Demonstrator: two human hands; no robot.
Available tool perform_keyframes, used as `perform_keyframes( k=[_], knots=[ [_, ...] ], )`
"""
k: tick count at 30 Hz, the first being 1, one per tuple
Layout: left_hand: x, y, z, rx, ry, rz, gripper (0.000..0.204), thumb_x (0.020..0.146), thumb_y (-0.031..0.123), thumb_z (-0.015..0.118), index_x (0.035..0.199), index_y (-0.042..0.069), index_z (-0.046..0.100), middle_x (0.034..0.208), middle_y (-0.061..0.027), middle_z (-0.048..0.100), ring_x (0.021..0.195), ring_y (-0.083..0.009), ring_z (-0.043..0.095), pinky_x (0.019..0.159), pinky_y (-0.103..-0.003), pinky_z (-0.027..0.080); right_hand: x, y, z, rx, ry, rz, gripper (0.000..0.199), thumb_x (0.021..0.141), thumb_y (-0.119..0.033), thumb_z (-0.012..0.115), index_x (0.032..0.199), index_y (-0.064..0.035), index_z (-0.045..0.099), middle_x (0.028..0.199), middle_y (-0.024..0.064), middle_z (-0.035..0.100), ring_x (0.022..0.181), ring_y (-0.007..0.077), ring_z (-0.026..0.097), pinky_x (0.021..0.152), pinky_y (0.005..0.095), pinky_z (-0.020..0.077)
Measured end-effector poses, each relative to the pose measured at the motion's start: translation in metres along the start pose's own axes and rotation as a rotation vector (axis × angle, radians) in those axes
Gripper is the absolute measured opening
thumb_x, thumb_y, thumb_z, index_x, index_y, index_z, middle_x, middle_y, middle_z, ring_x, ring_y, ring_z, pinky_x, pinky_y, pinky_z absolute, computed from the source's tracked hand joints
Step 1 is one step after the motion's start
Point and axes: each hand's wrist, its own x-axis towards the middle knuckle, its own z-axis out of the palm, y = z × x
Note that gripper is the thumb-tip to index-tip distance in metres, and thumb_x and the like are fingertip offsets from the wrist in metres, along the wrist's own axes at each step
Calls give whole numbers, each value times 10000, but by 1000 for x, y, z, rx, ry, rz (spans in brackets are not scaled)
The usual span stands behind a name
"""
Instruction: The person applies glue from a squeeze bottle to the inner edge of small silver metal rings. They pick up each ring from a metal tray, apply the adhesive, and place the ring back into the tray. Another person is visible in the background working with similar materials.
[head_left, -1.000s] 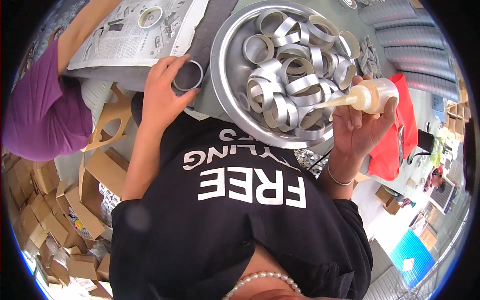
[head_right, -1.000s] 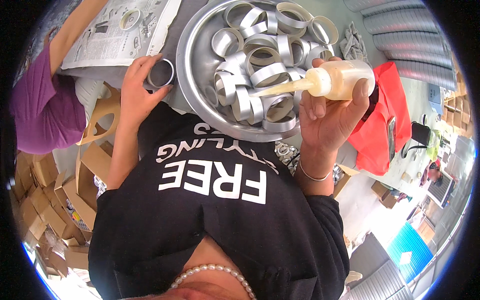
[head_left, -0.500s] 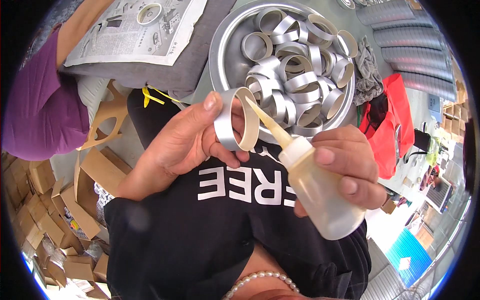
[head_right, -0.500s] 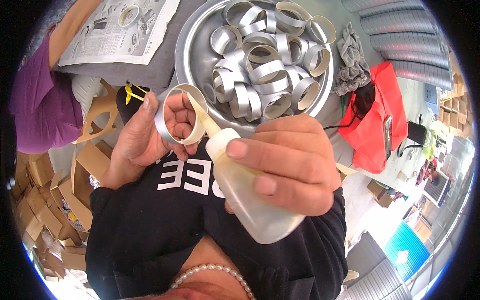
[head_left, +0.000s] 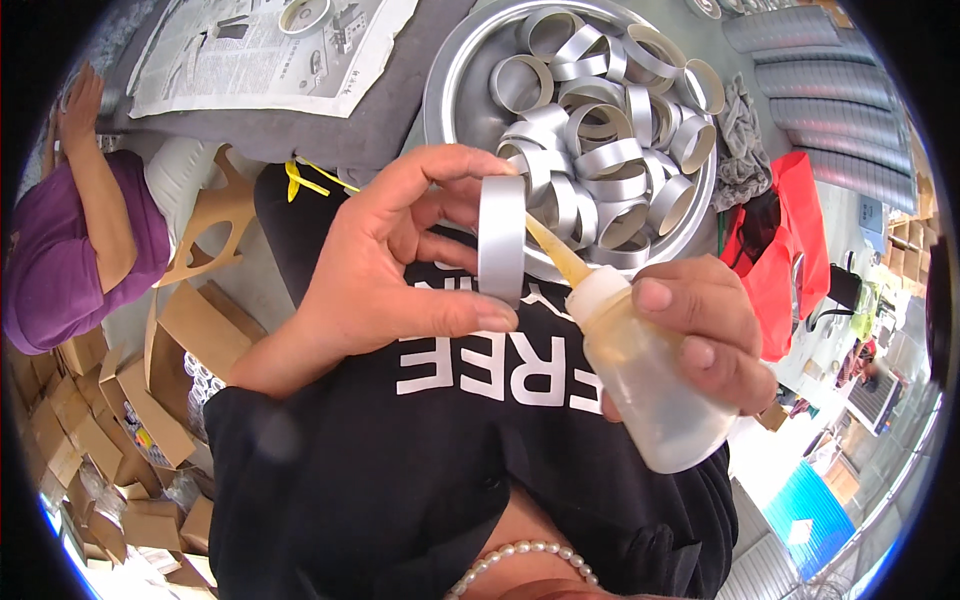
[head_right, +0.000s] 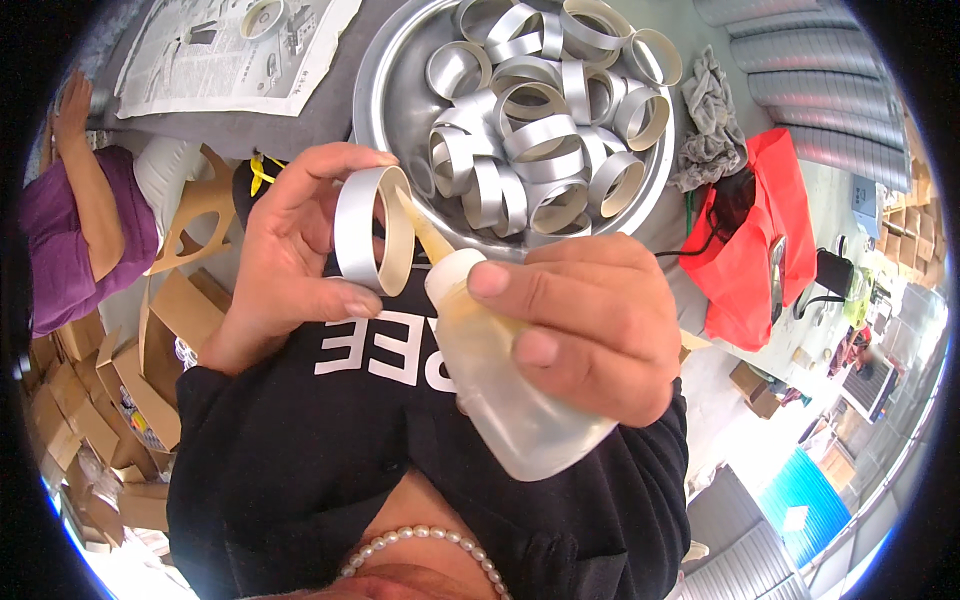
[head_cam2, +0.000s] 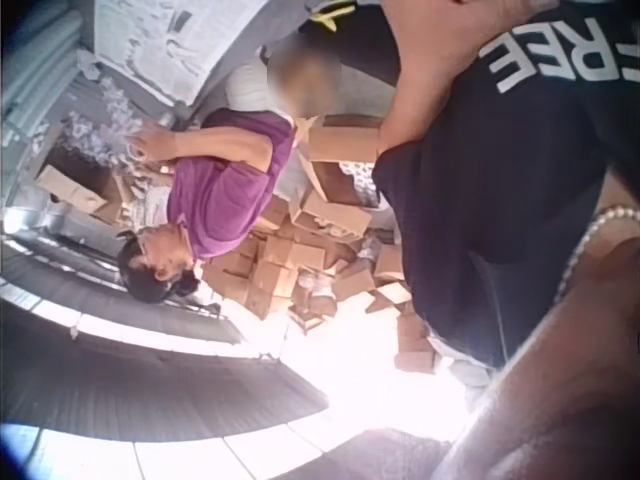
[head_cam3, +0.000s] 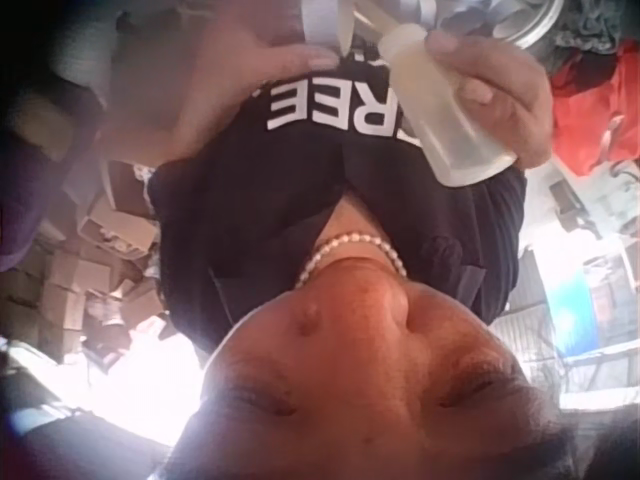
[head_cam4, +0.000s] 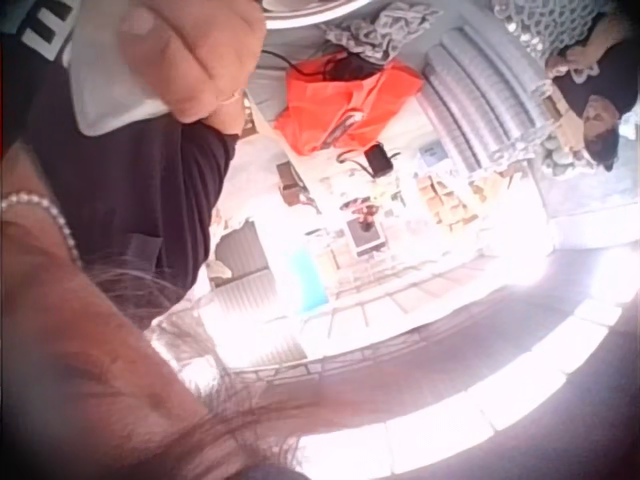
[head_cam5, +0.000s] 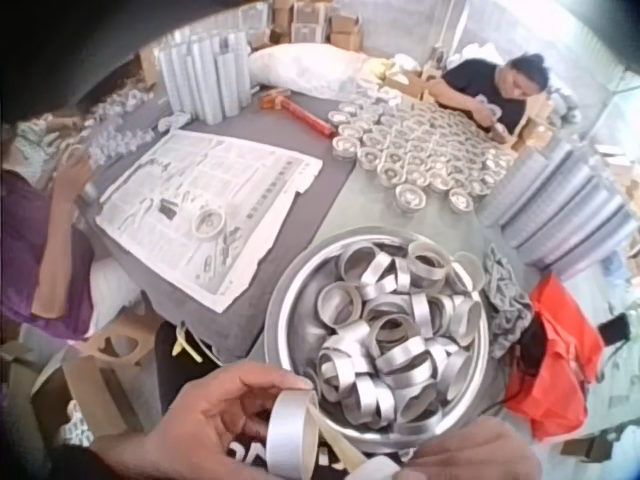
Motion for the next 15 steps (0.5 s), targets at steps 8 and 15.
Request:
perform_keyframes(
  k=[8,15],
  knots=[
    [8,7,-1,585,-73,449,623,588,8,862,1156,34,606,1194,-122,527,1111,-219,562,881,-300,521,4,-13,-23,293,-11,418,629,688,-105,850,1168,3,459,1037,277,622,808,264,675,607,310,567],
    [6,0,3,770,-63,648,392,655,7,821,1023,65,696,1158,-134,581,1037,-249,604,828,-314,511,-4,8,-16,198,147,711,606,776,-445,650,1095,32,454,879,210,606,705,209,604,572,280,487]
  ],
)
